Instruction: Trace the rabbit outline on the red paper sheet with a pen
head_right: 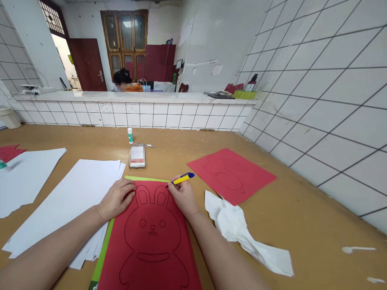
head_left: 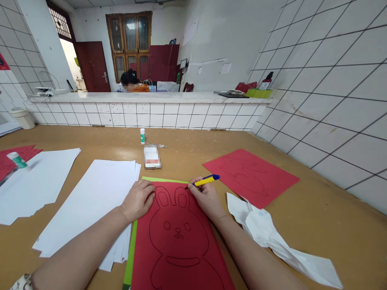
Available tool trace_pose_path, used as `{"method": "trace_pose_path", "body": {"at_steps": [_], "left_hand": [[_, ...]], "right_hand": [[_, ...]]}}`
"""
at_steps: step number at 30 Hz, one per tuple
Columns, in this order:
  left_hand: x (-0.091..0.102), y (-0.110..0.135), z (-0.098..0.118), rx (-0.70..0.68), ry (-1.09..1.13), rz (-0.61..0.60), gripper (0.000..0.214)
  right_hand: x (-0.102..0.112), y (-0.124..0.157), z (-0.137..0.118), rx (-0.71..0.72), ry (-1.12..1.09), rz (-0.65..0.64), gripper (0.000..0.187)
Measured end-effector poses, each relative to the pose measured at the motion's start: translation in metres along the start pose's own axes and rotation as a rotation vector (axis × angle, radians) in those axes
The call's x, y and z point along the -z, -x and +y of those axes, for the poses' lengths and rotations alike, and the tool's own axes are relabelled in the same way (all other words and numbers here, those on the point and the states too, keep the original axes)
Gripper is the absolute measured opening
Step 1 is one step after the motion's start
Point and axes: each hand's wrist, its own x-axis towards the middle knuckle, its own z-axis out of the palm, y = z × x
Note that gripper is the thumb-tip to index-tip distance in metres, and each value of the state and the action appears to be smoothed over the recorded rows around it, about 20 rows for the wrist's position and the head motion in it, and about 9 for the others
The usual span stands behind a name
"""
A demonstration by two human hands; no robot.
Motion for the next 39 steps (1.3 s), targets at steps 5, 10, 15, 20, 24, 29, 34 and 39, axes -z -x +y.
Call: {"method": "trace_pose_path", "body": {"at_steps": [5, 10, 15, 20, 24, 29, 34, 39], "left_hand": [[-0.0003, 0.0001, -0.0003, 0.001, 0.005, -0.006, 0.018], [0.0013, -0.0002, 0.0010, 0.007, 0.011, -0.004, 0.018], [0.0023, -0.0005, 0.0016, -0.001, 0.010, 0.004, 0.019], [0.0012, -0.0003, 0.0011, 0.006, 0.004, 0.001, 0.018], [0.0010, -0.0001, 0.0009, 0.012, 0.009, -0.009, 0.019], [0.0015, -0.0001, 0.0007, 0.013, 0.010, -0.013, 0.018], [0.0015, 0.0007, 0.0004, 0.011, 0.003, -0.013, 0.017], [0.0010, 0.0012, 0.0003, 0.005, 0.008, -0.002, 0.016]], "right_hand": [[-0.0002, 0.0000, -0.0005, 0.007, 0.010, 0.002, 0.012], [0.0006, 0.0011, -0.0006, 0.015, 0.017, -0.011, 0.013], [-0.0001, -0.0003, 0.0016, 0.017, 0.028, -0.020, 0.013], [-0.0002, 0.0001, 0.0011, 0.012, 0.018, -0.011, 0.012], [0.0001, 0.0011, -0.0009, 0.021, 0.011, -0.028, 0.012], [-0.0001, 0.0002, -0.0001, 0.050, 0.002, -0.039, 0.011], [0.0002, 0.0006, 0.0003, 0.019, -0.049, 0.027, 0.012], [0.0009, 0.0018, 0.0005, -0.020, -0.044, 0.052, 0.010]]}}
